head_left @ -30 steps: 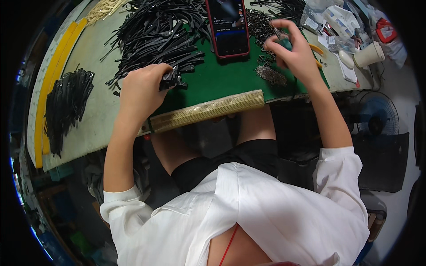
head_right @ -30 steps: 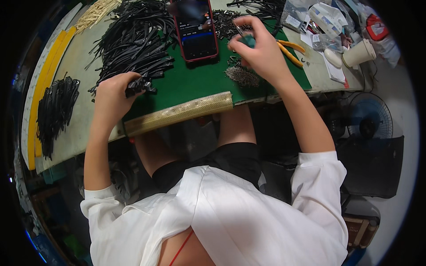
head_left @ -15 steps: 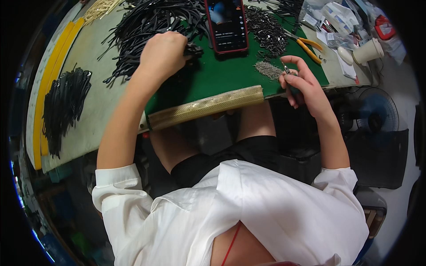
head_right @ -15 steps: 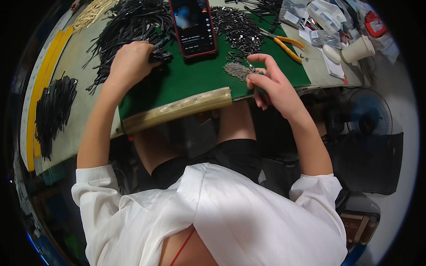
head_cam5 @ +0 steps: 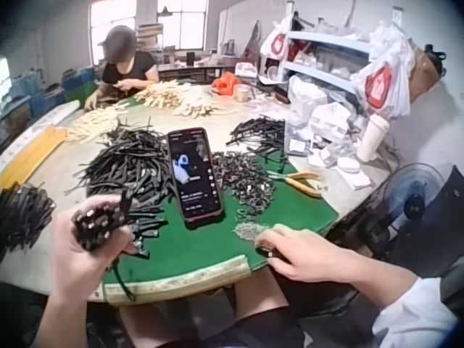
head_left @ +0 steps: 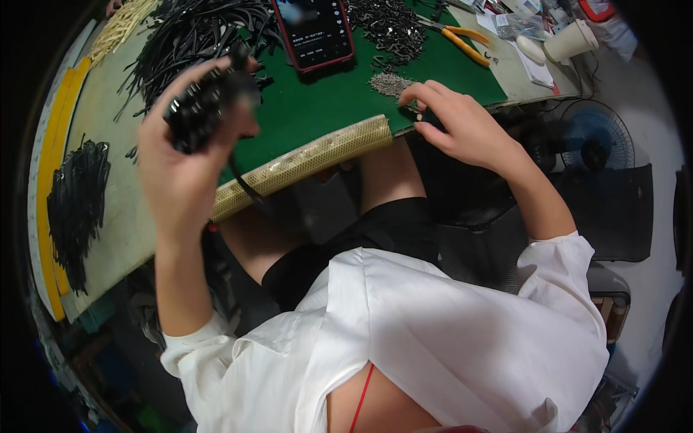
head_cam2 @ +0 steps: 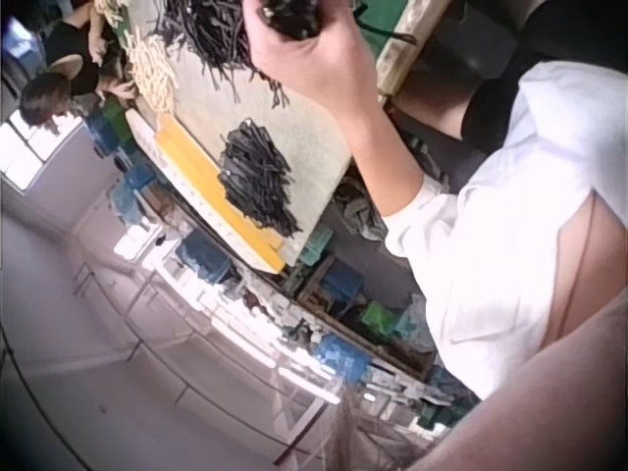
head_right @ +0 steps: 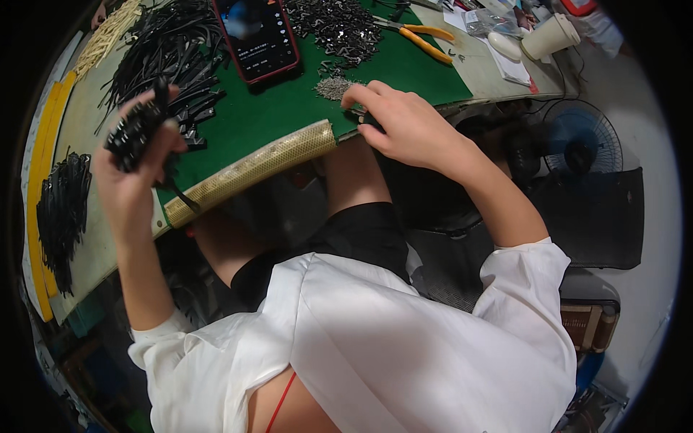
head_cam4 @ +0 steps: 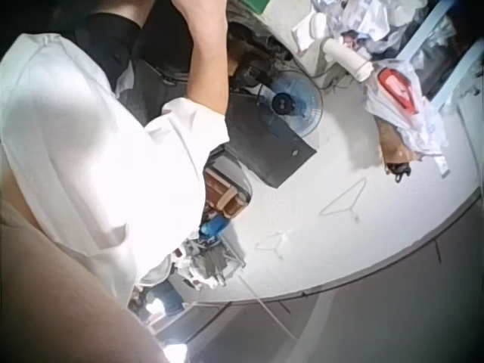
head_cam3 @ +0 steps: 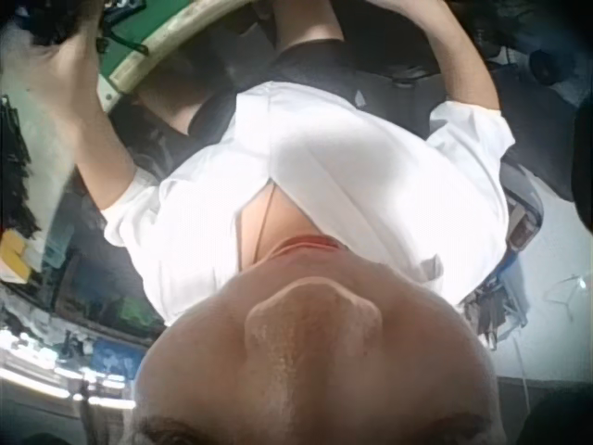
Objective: The person repeatedly picks up black cables and small metal pins from a green workbench, inserts the pins into the cable ends, and places the assembled units back on the table. The hands work continuously in a repetitive cycle without changing tools or location.
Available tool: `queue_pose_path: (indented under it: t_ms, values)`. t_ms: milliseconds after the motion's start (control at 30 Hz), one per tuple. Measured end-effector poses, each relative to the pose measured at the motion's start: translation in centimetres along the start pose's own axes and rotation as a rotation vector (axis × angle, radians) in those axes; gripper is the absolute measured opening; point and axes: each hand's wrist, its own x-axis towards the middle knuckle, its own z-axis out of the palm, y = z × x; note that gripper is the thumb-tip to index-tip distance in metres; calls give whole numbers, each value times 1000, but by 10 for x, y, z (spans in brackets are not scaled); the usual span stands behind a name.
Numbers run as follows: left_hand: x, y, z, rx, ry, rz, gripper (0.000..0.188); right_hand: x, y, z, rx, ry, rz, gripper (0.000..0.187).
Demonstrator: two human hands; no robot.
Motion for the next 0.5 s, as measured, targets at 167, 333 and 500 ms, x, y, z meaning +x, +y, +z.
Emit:
queue_pose_path:
  t_ms: [167,333,500]
  values:
    - [-26,-5,19,-154,-66,-190,21,9,-3,2,-77,-31,-30,28]
    - [-24,-4,23,-101,-21,-193,15,17,-5,3,-115,-44,-23,27]
    - [-21,-14,24,-64,121,-31,17,13,-8,1,-101,-65,-19,27]
